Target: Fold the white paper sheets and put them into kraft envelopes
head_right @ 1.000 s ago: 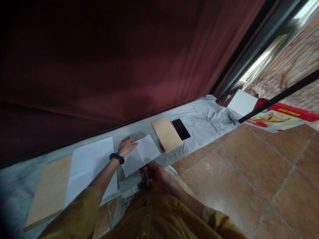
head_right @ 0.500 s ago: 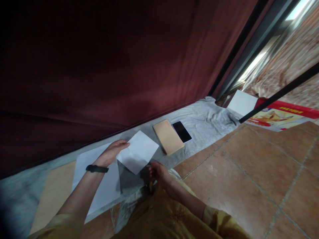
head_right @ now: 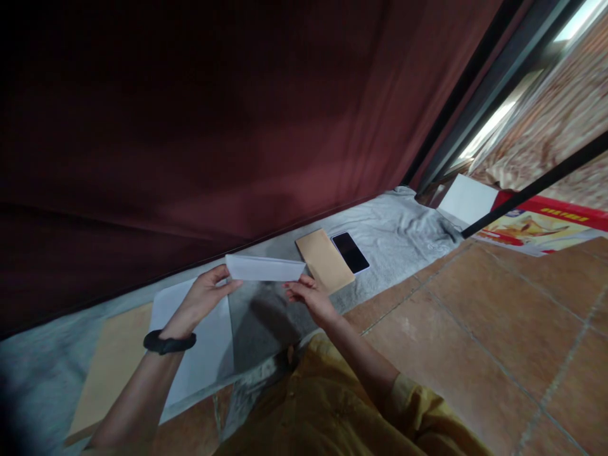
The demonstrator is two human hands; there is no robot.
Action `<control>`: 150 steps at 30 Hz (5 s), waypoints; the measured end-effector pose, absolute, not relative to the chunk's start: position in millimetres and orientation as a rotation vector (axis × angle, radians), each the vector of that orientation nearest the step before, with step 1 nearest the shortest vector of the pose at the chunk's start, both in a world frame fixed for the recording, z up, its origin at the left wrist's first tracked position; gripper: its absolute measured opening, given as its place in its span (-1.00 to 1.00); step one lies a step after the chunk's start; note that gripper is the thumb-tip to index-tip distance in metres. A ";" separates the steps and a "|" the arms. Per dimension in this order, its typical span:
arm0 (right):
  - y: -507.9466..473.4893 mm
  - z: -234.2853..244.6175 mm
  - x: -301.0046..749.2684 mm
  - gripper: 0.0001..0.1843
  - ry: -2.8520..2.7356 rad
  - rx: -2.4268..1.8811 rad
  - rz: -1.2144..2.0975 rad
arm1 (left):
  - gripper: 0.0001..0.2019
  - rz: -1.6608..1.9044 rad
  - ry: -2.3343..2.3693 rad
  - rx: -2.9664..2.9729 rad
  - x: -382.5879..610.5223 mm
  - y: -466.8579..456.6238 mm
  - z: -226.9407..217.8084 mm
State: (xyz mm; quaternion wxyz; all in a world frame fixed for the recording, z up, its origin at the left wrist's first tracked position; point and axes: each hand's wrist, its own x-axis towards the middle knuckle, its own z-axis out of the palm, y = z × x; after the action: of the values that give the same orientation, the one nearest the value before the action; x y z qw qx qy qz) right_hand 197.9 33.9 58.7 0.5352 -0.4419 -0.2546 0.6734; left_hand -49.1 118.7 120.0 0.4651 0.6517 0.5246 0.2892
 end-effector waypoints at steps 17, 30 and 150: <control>-32.4 -12.7 203.9 -0.58 -1.469 -1.416 1.281 | -0.60 0.541 1.316 2.001 -75.8 -10.9 6.0; -25.5 -6.3 212.0 -0.64 -1.825 -1.720 0.996 | -0.51 0.527 1.382 2.029 -80.1 -8.7 -16.4; 8.7 13.6 177.5 -0.62 -1.911 -2.295 0.706 | -0.62 0.781 1.995 1.782 -40.7 0.6 -17.3</control>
State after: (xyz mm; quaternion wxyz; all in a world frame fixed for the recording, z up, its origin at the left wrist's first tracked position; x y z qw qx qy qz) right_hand 177.5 8.7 13.6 0.0361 -0.7473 -0.6223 0.2300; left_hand -40.7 0.6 -17.3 0.1766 0.6295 0.7046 0.2758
